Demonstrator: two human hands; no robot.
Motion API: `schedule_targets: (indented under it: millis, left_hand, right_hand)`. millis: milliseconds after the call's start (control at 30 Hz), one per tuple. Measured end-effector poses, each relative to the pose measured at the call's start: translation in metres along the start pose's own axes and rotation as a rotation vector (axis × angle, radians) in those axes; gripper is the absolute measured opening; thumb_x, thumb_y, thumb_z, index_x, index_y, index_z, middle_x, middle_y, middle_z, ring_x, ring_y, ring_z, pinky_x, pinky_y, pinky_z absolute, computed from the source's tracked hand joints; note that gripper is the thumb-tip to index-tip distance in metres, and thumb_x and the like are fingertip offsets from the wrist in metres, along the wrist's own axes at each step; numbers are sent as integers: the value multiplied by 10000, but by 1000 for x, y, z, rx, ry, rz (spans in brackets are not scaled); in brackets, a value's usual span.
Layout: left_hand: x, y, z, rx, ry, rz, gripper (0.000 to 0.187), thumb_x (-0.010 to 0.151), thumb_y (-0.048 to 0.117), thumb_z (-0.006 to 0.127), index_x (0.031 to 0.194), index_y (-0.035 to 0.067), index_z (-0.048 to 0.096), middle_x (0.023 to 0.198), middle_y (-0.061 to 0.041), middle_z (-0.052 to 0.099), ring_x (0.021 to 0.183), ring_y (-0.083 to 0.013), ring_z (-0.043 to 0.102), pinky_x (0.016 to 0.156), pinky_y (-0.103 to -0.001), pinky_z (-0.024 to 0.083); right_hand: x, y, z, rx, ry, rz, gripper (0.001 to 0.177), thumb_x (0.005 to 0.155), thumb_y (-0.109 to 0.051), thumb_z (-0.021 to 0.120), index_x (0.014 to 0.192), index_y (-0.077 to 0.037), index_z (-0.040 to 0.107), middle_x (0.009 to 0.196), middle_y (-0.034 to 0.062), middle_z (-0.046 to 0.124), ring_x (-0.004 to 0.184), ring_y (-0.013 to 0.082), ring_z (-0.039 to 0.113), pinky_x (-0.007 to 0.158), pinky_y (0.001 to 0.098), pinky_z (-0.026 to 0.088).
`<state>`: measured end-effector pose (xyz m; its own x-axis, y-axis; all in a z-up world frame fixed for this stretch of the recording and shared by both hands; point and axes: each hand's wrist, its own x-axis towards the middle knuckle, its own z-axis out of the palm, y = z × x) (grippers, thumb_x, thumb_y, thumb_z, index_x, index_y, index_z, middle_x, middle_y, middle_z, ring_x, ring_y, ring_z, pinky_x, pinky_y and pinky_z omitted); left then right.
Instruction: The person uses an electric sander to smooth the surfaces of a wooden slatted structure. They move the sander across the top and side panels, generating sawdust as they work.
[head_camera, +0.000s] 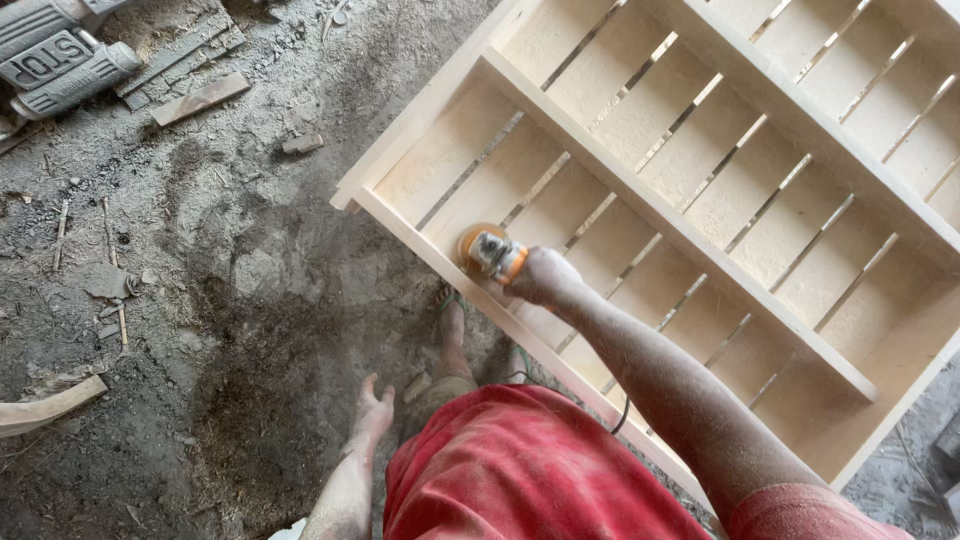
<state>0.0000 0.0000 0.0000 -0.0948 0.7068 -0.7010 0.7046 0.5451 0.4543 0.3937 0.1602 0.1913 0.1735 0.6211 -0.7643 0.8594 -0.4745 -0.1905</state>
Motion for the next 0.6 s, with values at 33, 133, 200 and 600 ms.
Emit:
schedule_targets:
  millis: [33, 133, 200, 600]
  left_hand:
    - [-2, 1, 2, -6, -5, -15, 685, 952, 397, 646, 1540, 127, 423, 1530, -223, 500, 1421, -400, 479, 1156, -464, 403]
    - [-4, 1, 5, -15, -5, -29, 677, 940, 392, 647, 1527, 122, 443, 1507, -213, 530, 1402, -387, 505, 1141, -457, 419]
    - [-8, -1, 7, -3, 15, -5, 673, 931, 383, 667, 1508, 101, 464, 1489, -224, 543, 1393, -392, 513, 1137, -451, 424]
    - [-2, -13, -6, 24, -9, -98, 700, 921, 400, 660, 1529, 133, 439, 1462, -223, 565, 1364, -410, 535, 1122, -461, 439]
  right_hand:
    - [-2, 4, 2, 6, 37, -9, 428, 813, -373, 815, 1114, -78, 737, 985, 145, 788, 874, 262, 772, 819, 394, 638]
    - [3, 24, -6, 131, 123, 1, 425, 729, -340, 866, 1044, -75, 761, 953, 133, 769, 845, 258, 731, 797, 396, 601]
    - [16, 46, -27, 364, 140, 54, 422, 672, -297, 867, 1019, -78, 767, 922, 100, 779, 809, 225, 745, 762, 378, 610]
    - [63, 37, -60, 308, 214, 133, 482, 728, -386, 860, 1063, -60, 742, 960, 134, 763, 823, 247, 740, 757, 385, 597]
